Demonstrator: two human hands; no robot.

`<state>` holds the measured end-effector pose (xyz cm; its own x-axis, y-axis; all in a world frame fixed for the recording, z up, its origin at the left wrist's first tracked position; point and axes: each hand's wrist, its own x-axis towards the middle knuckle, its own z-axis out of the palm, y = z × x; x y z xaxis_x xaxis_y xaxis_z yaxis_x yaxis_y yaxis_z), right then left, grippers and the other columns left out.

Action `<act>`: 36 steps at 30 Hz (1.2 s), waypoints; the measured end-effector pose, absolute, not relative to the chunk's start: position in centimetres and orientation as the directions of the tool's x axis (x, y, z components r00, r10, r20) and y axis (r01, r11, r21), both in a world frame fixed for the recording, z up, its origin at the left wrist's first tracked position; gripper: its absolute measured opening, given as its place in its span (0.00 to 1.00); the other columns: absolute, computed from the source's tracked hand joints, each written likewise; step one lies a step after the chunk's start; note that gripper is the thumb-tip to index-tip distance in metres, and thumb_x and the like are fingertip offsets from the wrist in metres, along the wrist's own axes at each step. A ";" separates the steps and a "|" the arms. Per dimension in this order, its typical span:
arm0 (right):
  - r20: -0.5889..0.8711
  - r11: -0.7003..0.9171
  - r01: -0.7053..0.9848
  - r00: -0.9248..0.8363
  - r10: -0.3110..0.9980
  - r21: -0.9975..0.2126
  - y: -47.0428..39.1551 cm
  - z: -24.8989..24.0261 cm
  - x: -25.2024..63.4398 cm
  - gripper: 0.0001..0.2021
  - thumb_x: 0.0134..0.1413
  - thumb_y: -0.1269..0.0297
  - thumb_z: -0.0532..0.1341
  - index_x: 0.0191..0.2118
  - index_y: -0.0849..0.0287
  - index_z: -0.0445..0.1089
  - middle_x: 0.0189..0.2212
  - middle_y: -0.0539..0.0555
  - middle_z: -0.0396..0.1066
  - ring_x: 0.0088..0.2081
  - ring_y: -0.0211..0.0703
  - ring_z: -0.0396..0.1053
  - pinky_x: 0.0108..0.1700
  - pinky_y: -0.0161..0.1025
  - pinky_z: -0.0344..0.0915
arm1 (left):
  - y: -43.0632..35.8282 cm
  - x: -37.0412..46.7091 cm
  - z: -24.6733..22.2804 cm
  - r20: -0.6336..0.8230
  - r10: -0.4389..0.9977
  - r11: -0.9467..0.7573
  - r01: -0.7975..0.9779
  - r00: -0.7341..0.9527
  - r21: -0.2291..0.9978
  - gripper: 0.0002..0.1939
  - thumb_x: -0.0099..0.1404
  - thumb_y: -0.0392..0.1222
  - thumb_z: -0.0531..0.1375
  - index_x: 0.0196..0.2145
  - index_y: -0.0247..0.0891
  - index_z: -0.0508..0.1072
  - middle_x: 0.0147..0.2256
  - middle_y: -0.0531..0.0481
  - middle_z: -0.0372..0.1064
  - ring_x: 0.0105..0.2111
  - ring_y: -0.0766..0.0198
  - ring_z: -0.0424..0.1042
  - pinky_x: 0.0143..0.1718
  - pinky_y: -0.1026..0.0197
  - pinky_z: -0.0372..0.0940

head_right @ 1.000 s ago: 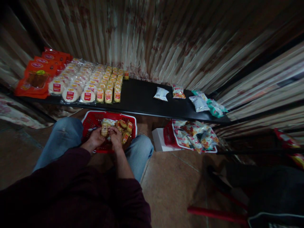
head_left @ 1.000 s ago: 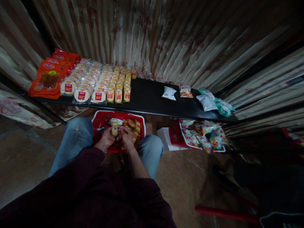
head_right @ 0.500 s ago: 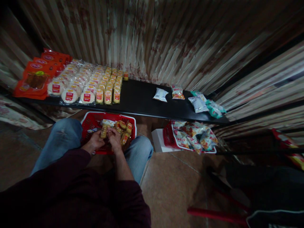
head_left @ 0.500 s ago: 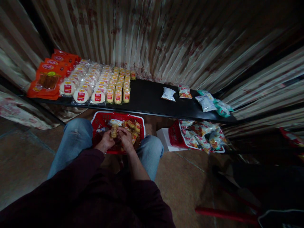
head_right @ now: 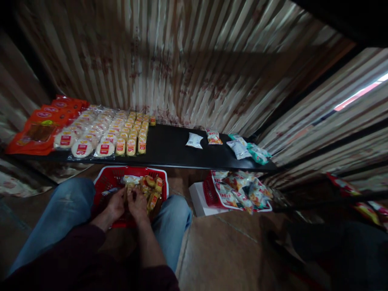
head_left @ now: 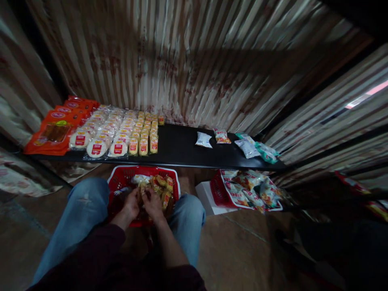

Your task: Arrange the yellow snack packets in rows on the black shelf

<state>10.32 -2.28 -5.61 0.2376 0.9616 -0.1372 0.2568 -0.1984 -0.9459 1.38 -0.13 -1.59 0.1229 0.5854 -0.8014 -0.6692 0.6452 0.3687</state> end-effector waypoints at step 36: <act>0.113 0.044 0.148 0.494 0.862 -0.988 5.2 3.7 17.8 0.17 0.54 0.56 0.57 0.46 0.59 0.69 0.38 0.56 0.76 0.39 0.45 0.74 0.46 0.40 0.68 | 7.6 8.5 7.2 -0.159 0.985 0.166 -0.103 0.073 0.981 0.13 0.52 0.29 0.61 0.34 0.42 0.77 0.40 0.47 0.70 0.43 0.57 0.68 0.49 0.59 0.59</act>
<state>17.77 5.18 3.66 0.4943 0.8619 0.1129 0.1483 0.0443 -0.9879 8.53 7.64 7.22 0.0729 0.9845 -0.1594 -0.1027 0.1664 0.9807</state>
